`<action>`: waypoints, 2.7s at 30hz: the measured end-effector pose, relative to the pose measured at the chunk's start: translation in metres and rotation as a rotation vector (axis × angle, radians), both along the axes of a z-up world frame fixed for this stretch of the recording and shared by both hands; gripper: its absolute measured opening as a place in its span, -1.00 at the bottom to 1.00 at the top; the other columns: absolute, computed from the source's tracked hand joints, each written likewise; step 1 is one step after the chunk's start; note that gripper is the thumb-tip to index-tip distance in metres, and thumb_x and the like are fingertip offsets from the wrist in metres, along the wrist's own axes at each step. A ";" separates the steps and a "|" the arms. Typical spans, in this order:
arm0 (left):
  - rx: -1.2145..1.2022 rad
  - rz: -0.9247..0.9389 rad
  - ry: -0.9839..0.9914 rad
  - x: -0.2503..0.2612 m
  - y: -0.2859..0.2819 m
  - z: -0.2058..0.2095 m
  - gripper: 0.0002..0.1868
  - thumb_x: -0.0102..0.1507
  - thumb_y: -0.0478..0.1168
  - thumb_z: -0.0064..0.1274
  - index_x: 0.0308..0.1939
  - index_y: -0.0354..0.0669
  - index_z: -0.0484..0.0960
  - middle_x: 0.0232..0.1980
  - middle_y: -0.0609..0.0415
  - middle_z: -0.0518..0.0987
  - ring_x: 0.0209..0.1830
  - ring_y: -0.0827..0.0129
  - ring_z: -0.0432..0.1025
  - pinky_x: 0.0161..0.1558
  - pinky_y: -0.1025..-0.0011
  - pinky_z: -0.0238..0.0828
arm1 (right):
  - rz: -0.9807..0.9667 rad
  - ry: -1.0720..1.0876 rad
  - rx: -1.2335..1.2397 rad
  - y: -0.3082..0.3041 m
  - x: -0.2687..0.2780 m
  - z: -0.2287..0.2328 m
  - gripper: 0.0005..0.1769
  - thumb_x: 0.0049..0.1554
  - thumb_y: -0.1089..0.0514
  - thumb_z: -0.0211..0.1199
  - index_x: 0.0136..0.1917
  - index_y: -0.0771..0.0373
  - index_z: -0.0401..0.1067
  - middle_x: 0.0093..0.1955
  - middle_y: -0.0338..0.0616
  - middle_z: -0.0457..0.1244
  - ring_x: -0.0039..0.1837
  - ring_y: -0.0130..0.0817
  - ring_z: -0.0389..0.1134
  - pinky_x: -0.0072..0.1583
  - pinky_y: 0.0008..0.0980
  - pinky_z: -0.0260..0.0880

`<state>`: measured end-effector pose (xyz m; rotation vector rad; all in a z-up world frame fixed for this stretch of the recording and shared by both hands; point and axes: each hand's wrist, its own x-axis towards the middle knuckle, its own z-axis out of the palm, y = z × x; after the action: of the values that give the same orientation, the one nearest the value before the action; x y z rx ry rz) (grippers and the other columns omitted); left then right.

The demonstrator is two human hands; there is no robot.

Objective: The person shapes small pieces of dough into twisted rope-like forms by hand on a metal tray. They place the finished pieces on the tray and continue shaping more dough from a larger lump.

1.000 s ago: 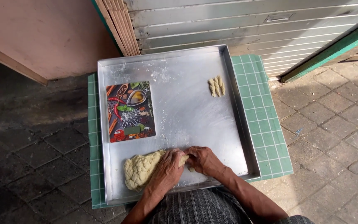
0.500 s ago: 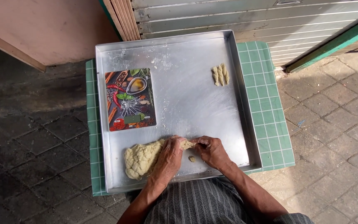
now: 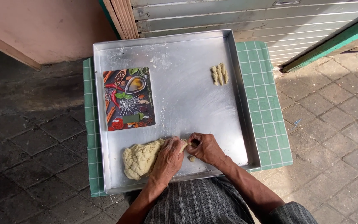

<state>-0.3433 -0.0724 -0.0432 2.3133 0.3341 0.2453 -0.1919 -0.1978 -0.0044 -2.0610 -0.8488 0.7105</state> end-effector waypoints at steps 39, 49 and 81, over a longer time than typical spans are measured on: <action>-0.319 0.676 -0.230 0.036 0.195 0.098 -0.73 0.32 -0.10 0.19 0.01 -0.18 0.69 -0.13 -0.13 0.67 -0.05 0.10 0.56 -0.01 0.18 0.43 | 0.358 -0.745 0.201 0.073 0.011 0.051 -0.44 0.29 -0.36 -0.05 0.25 0.02 0.46 0.21 0.09 0.28 0.44 0.08 0.23 0.36 0.03 0.27; -0.487 0.773 -0.265 0.002 0.174 0.110 -0.61 0.30 -0.15 0.17 0.16 -0.25 0.66 0.03 -0.30 0.64 0.11 -0.04 0.53 0.15 0.10 0.43 | 0.494 -0.865 0.008 0.132 -0.002 0.041 -0.22 0.18 -0.63 -0.25 0.40 -0.24 0.34 0.60 0.04 0.00 0.64 0.18 -0.06 0.38 0.08 0.15; -0.726 0.794 -0.498 -0.033 0.154 0.058 -0.59 0.43 -0.24 -0.07 0.29 -0.46 0.42 -0.15 -0.34 0.65 -0.31 0.21 0.63 -0.40 0.55 0.56 | 0.578 -0.882 0.086 0.144 0.011 0.008 -0.27 0.17 -0.62 -0.21 0.40 -0.29 0.29 0.66 -0.04 -0.09 0.66 0.17 -0.14 0.47 0.18 -0.03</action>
<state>-0.3765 0.0818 0.0146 1.2616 0.8977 0.9009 -0.1810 -0.0538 0.0039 -2.0361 -1.9727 -0.0163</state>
